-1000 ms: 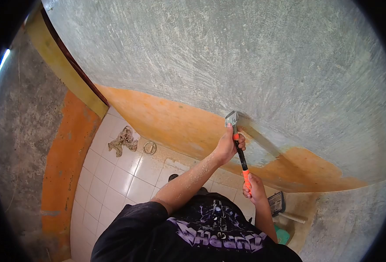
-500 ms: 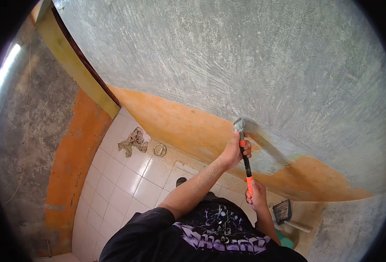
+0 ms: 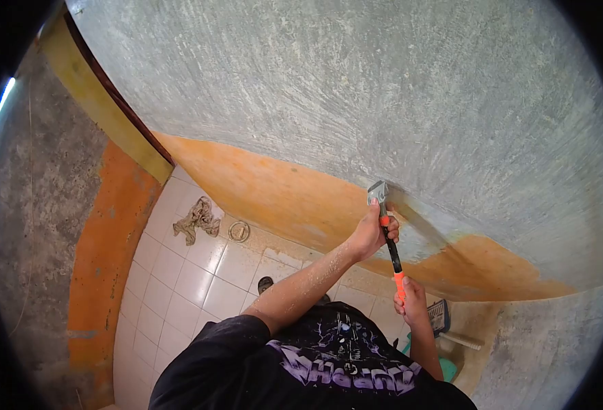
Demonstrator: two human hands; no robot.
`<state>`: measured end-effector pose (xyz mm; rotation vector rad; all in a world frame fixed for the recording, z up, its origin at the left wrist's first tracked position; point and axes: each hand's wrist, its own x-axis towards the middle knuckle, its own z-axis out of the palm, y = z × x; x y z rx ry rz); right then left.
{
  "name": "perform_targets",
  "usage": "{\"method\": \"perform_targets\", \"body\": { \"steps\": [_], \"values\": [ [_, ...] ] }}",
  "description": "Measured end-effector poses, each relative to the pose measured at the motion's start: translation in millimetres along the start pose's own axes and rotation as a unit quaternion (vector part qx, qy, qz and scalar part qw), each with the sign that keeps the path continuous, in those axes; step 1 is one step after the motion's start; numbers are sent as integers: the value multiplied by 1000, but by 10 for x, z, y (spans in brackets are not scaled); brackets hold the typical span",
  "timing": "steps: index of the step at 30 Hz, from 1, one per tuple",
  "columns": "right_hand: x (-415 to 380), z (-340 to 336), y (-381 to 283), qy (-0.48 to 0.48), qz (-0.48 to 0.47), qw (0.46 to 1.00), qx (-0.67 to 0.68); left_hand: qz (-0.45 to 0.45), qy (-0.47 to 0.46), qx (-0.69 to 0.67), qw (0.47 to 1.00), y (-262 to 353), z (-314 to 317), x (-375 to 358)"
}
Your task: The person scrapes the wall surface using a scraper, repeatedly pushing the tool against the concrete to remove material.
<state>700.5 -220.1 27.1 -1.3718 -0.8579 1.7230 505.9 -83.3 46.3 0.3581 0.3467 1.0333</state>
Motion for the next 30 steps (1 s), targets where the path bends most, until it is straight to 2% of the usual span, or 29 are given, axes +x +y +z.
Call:
{"method": "perform_targets", "body": {
  "steps": [13,22,30],
  "values": [
    [-22,-56,-80,-28,0,1000,-8,4,17,-6,1000,-25,42,-10],
    [-34,7,-97,-8,0,1000,-8,6,14,0,1000,-9,66,-22],
    [69,199,-186,7,3,1000,-11,55,32,-42,997,90,-26,-25]
  ]
}}
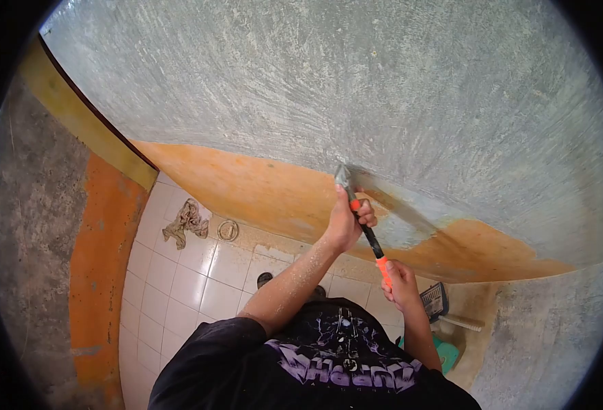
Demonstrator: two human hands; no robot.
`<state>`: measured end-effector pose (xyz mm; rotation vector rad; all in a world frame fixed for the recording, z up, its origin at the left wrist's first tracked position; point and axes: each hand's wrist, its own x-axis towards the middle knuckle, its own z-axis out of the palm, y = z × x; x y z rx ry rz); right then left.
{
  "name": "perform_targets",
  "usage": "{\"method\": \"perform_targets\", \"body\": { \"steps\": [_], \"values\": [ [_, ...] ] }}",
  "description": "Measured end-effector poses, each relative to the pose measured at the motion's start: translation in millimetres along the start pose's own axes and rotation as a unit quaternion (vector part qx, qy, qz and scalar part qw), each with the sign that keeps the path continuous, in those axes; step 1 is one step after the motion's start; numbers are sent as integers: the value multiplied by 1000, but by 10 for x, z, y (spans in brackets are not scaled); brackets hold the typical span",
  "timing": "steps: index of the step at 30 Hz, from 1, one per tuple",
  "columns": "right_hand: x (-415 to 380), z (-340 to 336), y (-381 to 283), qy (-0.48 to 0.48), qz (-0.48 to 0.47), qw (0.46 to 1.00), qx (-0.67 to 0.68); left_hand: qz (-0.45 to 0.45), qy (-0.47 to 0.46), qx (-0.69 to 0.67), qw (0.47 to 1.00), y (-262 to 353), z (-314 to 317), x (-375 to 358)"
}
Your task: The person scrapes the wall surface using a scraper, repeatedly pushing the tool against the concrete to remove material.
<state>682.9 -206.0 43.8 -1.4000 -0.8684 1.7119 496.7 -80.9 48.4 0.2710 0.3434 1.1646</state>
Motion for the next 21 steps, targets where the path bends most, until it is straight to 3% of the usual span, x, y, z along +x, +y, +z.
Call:
{"method": "perform_targets", "body": {
  "steps": [13,21],
  "values": [
    [11,170,-30,19,-22,998,-48,-21,-8,-31,999,184,-78,-47],
    [-31,246,30,25,-20,999,-4,-32,-12,1,999,244,-72,-74]
  ]
}}
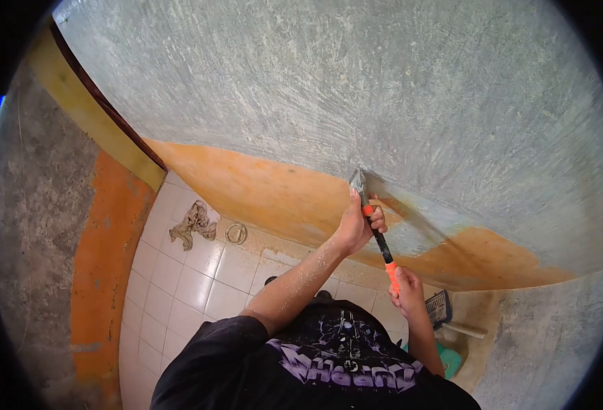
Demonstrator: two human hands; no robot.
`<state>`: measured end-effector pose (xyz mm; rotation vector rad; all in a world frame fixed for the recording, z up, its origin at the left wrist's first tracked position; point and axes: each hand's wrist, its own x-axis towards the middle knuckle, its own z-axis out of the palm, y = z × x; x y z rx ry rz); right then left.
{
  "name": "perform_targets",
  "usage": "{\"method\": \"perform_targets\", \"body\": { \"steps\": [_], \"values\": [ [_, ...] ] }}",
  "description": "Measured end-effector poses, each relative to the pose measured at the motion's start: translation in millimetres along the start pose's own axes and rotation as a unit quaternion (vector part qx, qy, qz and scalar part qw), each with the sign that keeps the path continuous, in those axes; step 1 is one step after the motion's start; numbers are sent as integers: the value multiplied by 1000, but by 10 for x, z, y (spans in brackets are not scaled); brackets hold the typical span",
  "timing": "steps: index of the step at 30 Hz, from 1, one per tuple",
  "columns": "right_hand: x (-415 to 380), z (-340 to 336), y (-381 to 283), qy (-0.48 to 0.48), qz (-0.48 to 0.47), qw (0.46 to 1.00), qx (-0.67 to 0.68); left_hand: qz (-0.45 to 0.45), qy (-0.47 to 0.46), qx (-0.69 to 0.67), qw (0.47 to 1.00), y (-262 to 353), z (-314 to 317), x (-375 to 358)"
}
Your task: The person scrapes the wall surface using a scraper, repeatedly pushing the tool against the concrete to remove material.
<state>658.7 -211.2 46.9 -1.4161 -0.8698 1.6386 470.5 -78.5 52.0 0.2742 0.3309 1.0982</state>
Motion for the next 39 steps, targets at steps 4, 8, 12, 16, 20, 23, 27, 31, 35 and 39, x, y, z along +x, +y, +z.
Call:
{"method": "perform_targets", "body": {
  "steps": [4,8,12,16,20,23,27,31,35,39],
  "values": [
    [63,119,70,5,-3,1000,-3,9,-4,22,1000,105,-67,-46],
    [-28,136,59,17,0,1000,6,-12,2,-8,1000,76,-64,-26],
    [27,139,20,8,3,1000,-2,-6,6,13,1000,89,-41,-18],
    [63,284,107,5,-10,1000,21,5,2,17,1000,198,-135,-49],
    [13,219,87,18,-10,999,38,-23,4,2,1000,136,-76,-54],
    [58,234,50,-3,8,1000,22,3,3,-2,1000,240,-164,-41],
    [119,519,67,9,-5,1000,20,28,9,13,999,368,-223,-84],
    [51,354,123,37,-21,999,14,-4,20,8,1000,254,-105,-94],
    [68,390,78,29,-11,1000,-5,0,5,-5,1000,307,-254,-83],
    [68,625,165,41,-23,999,23,13,-7,21,1000,395,-332,-117]
  ]
}}
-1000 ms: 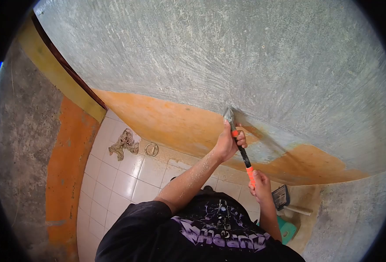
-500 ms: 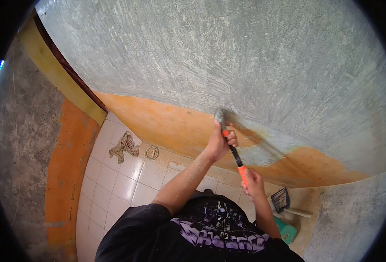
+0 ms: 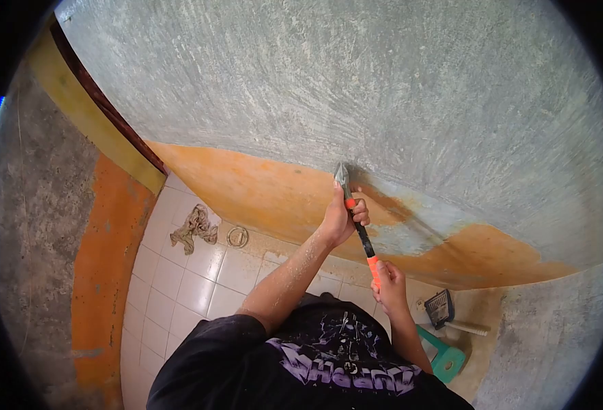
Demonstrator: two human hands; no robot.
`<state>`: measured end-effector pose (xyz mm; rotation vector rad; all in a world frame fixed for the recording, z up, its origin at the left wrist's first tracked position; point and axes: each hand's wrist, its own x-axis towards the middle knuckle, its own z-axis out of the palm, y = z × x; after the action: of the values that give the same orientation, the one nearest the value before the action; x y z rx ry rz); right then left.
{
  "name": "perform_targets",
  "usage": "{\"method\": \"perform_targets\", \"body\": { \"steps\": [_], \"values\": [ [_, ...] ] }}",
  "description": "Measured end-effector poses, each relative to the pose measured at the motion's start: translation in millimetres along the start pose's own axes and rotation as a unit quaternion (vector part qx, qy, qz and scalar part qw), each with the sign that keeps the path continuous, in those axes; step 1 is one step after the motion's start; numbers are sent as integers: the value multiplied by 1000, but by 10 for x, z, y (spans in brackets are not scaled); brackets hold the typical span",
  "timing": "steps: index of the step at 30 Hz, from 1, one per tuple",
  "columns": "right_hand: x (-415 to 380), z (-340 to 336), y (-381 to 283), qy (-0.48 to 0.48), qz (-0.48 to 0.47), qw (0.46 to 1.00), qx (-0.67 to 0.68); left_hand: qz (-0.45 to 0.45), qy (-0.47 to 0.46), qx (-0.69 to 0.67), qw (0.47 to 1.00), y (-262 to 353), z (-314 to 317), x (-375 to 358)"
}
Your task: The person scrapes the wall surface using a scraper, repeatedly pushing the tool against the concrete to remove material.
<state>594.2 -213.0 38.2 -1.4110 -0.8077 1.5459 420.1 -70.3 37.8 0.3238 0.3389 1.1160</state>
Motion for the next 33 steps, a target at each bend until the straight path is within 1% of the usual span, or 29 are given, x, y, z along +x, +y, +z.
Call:
{"method": "perform_targets", "body": {
  "steps": [4,7,10,13,16,17,20,23,25,27,28,31,33],
  "values": [
    [-19,-49,-42,-1,6,1000,-8,-9,22,-1,1000,39,108,-39],
    [10,108,-59,20,0,999,-25,-7,8,-4,1000,151,55,-81],
    [-52,246,-52,-5,7,1000,-16,-9,20,9,1000,238,-3,-110],
    [-73,248,-25,38,-9,999,3,-8,18,-12,1000,216,21,-91],
    [-74,218,-95,12,6,1000,-14,-19,20,-3,1000,274,56,-136],
    [-42,291,-102,18,3,1000,-14,-19,20,-1,1000,308,55,-137],
    [22,484,-57,28,-2,1000,-13,-4,1,-13,1000,496,-165,-140],
    [7,583,13,30,-7,1000,0,-13,29,-2,1000,551,-86,-189],
    [4,524,13,46,-9,999,1,-24,27,-6,999,533,-58,-185],
    [-4,518,-58,30,-4,999,-10,-25,26,-2,999,542,-46,-199],
    [3,547,-89,21,-1,1000,-17,-20,17,-4,1000,584,-60,-224],
    [43,826,-76,47,-3,999,-25,-9,12,-8,1000,771,-216,-273],
    [38,894,3,30,5,999,-15,-17,12,-4,1000,834,-286,-282]
  ]
}}
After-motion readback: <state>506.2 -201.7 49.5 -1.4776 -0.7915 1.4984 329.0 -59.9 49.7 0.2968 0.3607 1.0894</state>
